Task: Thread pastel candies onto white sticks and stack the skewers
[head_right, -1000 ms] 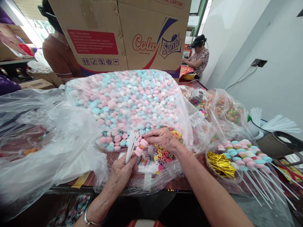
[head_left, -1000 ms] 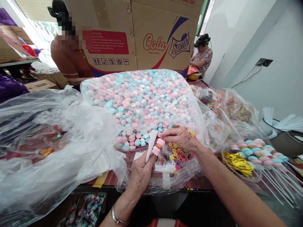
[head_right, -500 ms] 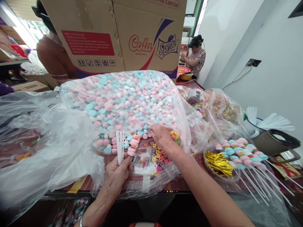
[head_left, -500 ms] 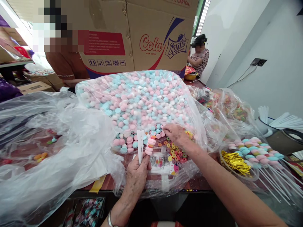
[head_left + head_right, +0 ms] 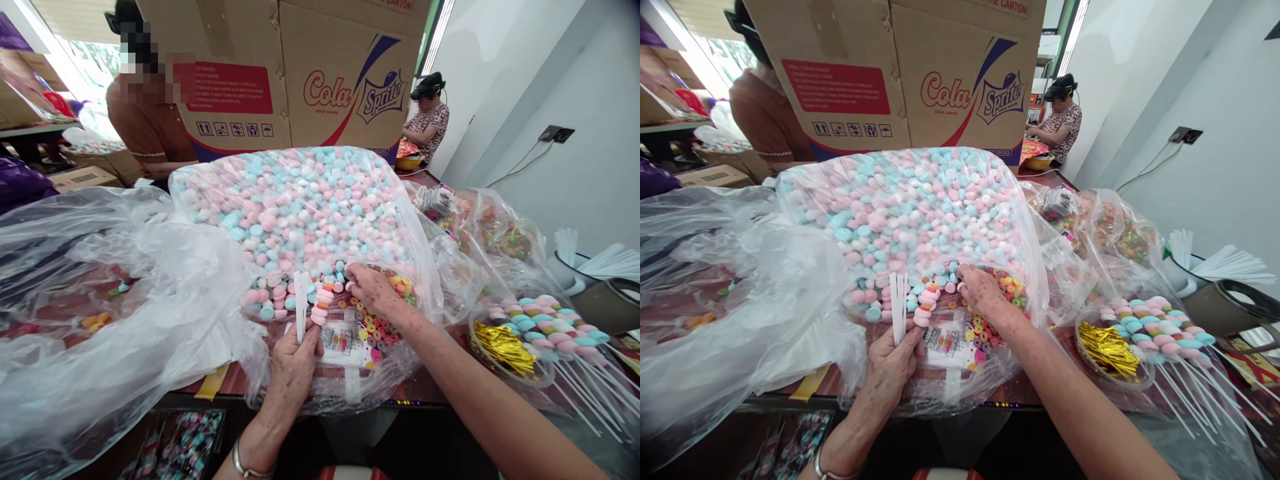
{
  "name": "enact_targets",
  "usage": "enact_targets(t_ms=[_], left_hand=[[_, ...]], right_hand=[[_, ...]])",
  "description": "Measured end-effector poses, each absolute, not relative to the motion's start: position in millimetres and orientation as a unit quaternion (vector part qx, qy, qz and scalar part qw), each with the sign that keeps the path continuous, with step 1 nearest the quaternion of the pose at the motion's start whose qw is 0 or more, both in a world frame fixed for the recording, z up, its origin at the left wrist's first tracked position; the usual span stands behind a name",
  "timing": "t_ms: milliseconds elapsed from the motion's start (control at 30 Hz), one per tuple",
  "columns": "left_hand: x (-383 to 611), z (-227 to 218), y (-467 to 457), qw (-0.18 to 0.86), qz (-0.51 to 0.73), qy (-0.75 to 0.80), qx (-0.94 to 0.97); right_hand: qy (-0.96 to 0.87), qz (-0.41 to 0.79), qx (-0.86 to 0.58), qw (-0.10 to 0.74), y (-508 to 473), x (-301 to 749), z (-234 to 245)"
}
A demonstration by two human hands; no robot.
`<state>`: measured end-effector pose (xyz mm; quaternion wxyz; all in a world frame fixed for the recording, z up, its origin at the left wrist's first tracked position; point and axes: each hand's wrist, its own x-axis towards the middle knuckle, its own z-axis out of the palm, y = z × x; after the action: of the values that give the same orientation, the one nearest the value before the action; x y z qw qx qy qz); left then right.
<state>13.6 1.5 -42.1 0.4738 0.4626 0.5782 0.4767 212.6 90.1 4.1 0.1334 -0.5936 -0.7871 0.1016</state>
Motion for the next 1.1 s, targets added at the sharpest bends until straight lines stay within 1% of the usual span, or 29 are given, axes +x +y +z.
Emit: enact_targets(t_ms=[100,133,200,267,367,467,533,700,767,833,900,967,1033,1067,1100], left_hand=[[13.4,-41.9,1.5,0.473,0.475,0.579,0.465],[13.1,-41.9,1.6,0.473,0.474,0.579,0.465],[12.7,-42.1,1.8,0.474,0.472,0.578,0.467],[12.7,-42.3,2.1,0.473,0.47,0.579,0.469],[13.1,-41.8,2.1,0.467,0.468,0.586,0.469],[13.2,-40.2,2.2,0.469,0.461,0.589,0.47],[12.9,-39.2,2.4,0.474,0.462,0.585,0.468],[13.6,-37.8,1.8,0.482,0.47,0.577,0.462],[14.5,-37.4,1.0,0.482,0.466,0.578,0.466],[14.8,-36.7,0.2,0.479,0.462,0.578,0.472],[14.5,-35.6,-0.3,0.477,0.457,0.576,0.482],[13.6,-33.3,-0.6,0.474,0.449,0.572,0.497],[13.1,-29.3,-0.7,0.466,0.437,0.569,0.518],[13.1,-26.7,-0.7,0.458,0.431,0.568,0.531],[13.3,-24.0,-0.7,0.451,0.425,0.567,0.543]], right_hand=[[-0.786,0.126,-0.555,0.241,91.8,215.7,0.6],[-0.781,0.122,-0.551,0.267,92.2,214.5,-0.2],[-0.778,0.123,-0.543,0.291,92.9,209.8,-0.8],[-0.787,0.146,-0.53,0.28,93.6,204.1,-0.4],[-0.796,0.162,-0.536,0.228,94.1,195.6,0.6],[-0.806,0.137,-0.554,0.155,92.7,187.4,0.5],[-0.804,0.116,-0.57,0.122,91.0,182.4,-0.2],[-0.764,0.11,-0.627,0.105,87.1,177.2,-0.4],[-0.765,0.114,-0.626,0.1,85.5,178.1,0.4],[-0.77,0.132,-0.614,0.112,84.1,181.1,1.1],[-0.753,0.186,-0.608,0.169,83.9,187.3,1.3],[-0.697,0.285,-0.592,0.288,85.1,197.1,0.9],[-0.615,0.404,-0.542,0.407,86.7,208.7,0.8],[-0.578,0.456,-0.512,0.443,87.0,214.3,1.2],[-0.549,0.499,-0.488,0.46,87.0,219.3,1.7]])
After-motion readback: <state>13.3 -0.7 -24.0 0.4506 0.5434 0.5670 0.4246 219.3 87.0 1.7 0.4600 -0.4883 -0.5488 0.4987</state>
